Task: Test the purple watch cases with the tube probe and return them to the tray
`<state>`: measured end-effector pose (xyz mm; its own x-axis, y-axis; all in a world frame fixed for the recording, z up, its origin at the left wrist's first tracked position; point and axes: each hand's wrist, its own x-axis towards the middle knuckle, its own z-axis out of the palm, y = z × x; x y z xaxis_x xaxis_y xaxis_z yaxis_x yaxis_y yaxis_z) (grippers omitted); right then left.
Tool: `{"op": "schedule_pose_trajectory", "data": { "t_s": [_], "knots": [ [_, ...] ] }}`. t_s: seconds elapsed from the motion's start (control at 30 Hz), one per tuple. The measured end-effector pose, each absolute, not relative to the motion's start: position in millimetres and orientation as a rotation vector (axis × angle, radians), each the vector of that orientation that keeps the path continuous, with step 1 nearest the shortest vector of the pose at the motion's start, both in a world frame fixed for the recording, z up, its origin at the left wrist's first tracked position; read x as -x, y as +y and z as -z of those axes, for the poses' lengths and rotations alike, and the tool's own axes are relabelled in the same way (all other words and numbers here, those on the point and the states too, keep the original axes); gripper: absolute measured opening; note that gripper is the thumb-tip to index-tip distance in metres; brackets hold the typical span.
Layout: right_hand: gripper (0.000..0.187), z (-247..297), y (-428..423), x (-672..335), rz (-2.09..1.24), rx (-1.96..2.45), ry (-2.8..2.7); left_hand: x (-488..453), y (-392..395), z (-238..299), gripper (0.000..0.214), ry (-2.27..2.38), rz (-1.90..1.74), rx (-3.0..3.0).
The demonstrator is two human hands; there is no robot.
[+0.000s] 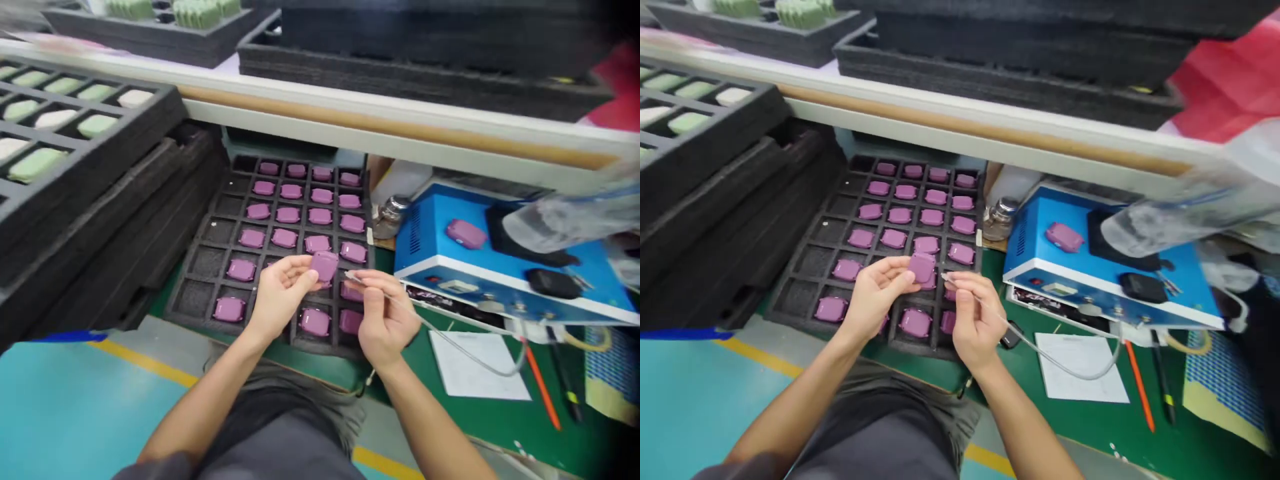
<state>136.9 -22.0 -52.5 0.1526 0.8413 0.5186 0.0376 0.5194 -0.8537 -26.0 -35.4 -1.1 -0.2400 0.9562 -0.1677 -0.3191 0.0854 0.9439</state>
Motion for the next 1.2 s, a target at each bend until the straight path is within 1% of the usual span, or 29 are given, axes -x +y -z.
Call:
{"op": "schedule_pose_trajectory", "data": {
  "t_s": [0.07, 0.2, 0.37, 0.5, 0.6, 0.8, 0.9, 1.07, 1.2],
  "knots": [
    [0.010, 52, -21, -137, -0.682, 0.830, -1.330, 20, -35, 1, 0.041, 1.172, -1.423, -0.726],
    [0.010, 48, -23, -136, -0.690, 0.803, -1.339, 20, -42, -4, 0.051, 1.174, -1.415, -0.776],
    [0.010, 46, -21, -136, -0.679, 0.801, -1.328, 19, -41, -3, 0.040, 1.179, -1.456, -0.849],
    [0.009, 47, -20, -137, -0.657, 0.818, -1.329, 20, -41, -4, 0.038, 1.245, -1.463, -1.038],
    [0.008, 46, -20, -137, -0.652, 0.810, -1.322, 19, -41, -2, 0.033, 1.276, -1.484, -1.008],
    [0.011, 42, -20, -138, -0.652, 0.791, -1.374, 11, -42, 3, 0.041, 1.342, -1.451, -0.961],
    [0.011, 42, -19, -138, -0.641, 0.823, -1.403, 9, -43, 2, 0.036, 1.359, -1.459, -0.988],
    [0.011, 41, -18, -138, -0.617, 0.843, -1.416, 9, -43, 2, 0.037, 1.363, -1.460, -1.002],
    [0.011, 41, -18, -138, -0.618, 0.849, -1.420, 8, -43, 3, 0.033, 1.360, -1.472, -1.003]
  ]
}}
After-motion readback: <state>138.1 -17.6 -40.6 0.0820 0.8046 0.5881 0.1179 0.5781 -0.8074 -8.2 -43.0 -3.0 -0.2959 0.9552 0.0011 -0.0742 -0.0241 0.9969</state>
